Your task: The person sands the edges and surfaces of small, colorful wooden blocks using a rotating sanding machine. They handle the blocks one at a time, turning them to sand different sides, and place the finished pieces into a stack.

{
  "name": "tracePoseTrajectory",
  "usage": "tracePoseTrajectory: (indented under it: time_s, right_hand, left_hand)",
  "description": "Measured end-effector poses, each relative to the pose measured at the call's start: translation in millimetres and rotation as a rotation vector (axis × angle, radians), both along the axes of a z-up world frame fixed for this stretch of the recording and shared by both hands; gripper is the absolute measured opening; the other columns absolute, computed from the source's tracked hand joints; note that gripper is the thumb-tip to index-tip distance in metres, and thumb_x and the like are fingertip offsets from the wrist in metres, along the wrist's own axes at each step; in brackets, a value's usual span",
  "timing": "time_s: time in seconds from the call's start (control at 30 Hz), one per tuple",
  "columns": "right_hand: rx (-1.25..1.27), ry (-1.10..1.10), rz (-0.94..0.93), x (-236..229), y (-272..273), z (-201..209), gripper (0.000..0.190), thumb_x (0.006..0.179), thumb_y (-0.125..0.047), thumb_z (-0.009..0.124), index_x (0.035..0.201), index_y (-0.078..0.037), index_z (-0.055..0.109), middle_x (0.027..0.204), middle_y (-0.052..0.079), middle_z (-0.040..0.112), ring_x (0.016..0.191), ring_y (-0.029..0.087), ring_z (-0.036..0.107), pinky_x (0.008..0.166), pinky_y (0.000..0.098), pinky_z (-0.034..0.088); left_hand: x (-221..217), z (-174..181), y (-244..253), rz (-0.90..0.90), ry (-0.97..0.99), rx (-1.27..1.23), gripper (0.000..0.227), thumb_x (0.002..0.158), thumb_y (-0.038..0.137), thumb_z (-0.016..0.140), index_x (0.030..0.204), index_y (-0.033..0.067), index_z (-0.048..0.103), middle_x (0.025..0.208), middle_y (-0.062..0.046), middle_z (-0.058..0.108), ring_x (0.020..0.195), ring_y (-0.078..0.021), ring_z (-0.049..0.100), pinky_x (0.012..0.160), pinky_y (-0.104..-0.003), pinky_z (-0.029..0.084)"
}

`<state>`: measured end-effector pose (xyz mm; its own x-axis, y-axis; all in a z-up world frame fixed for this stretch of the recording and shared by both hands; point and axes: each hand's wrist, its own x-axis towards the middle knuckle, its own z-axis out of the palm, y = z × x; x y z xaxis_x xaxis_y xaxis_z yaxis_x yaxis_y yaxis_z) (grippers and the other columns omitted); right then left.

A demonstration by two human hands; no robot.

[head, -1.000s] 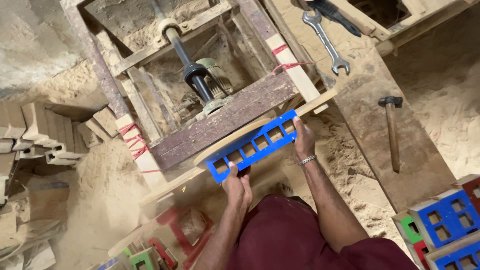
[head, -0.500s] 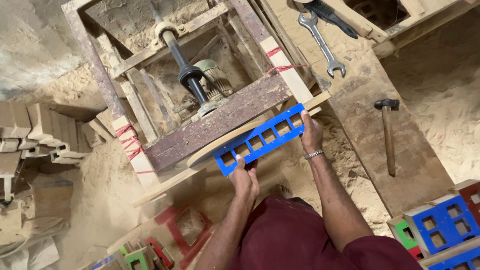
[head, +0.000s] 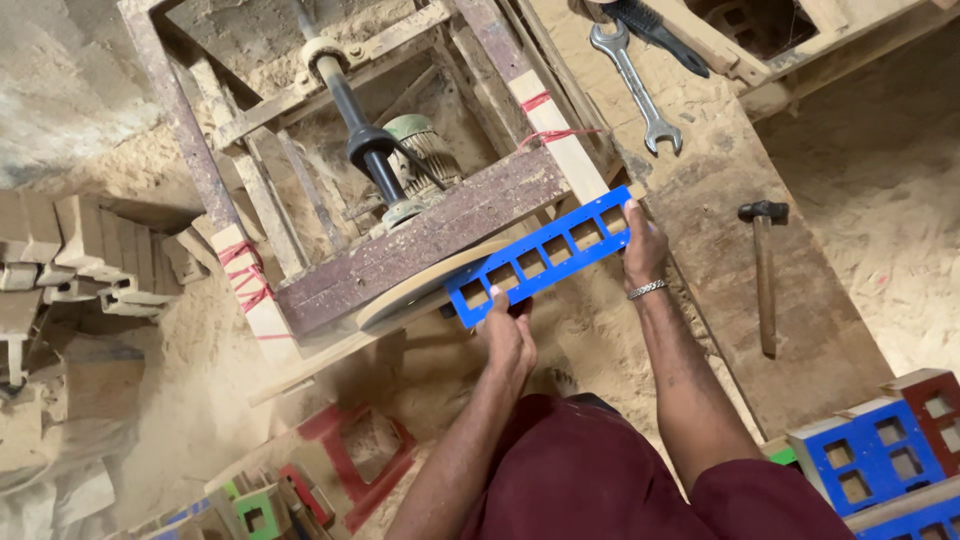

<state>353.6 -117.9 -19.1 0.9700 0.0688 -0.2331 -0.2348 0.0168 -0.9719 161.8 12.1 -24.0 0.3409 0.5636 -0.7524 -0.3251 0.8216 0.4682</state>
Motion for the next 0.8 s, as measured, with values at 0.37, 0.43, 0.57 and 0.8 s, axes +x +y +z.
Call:
tracePoseTrajectory:
  time_s: [0.37, 0.43, 0.57, 0.8]
  right_hand:
    - [0.275, -0.046, 0.157, 16, -69, 34, 0.058, 0.100, -0.050, 0.063, 0.137, -0.006, 0.063, 0.104, 0.001, 0.070, 0.079, 0.008, 0.063, 0.060, 0.0224, 0.050]
    - [0.488, -0.097, 0.374, -12, -104, 52, 0.062, 0.101, -0.056, 0.062, 0.140, -0.008, 0.056, 0.106, 0.002, 0.070, 0.079, 0.010, 0.064, 0.058, 0.0231, 0.051]
    - [0.734, -0.169, 0.587, -68, -134, 65, 0.073, 0.099, -0.063, 0.069, 0.141, -0.004, 0.057, 0.108, 0.009, 0.068, 0.089, 0.017, 0.066, 0.070, 0.0317, 0.055]
    - [0.744, -0.229, 0.722, -128, -101, 93, 0.083, 0.082, -0.065, 0.081, 0.133, -0.004, 0.055, 0.118, 0.010, 0.062, 0.107, 0.021, 0.061, 0.094, 0.0349, 0.053]
  left_hand:
    - [-7, 12, -56, -0.104, -0.578, -0.027, 0.027, 0.107, 0.016, 0.063, 0.124, -0.0033, 0.056, 0.117, -0.017, 0.063, 0.106, -0.0279, 0.063, 0.100, -0.043, 0.055]
    - [-59, 48, -62, -0.236, -0.626, -0.073, 0.038, 0.093, 0.011, 0.068, 0.128, 0.0048, 0.058, 0.127, -0.014, 0.064, 0.122, -0.0286, 0.060, 0.111, -0.044, 0.051]
    - [-130, 98, -37, -0.439, -0.993, 0.179, 0.055, 0.089, -0.001, 0.080, 0.138, 0.0138, 0.058, 0.151, -0.008, 0.054, 0.144, -0.0282, 0.046, 0.128, -0.047, 0.038]
    - [-190, 131, -10, -0.420, -0.924, 0.218, 0.058, 0.080, 0.000, 0.089, 0.127, 0.0206, 0.063, 0.156, -0.009, 0.051, 0.150, -0.0275, 0.042, 0.126, -0.049, 0.036]
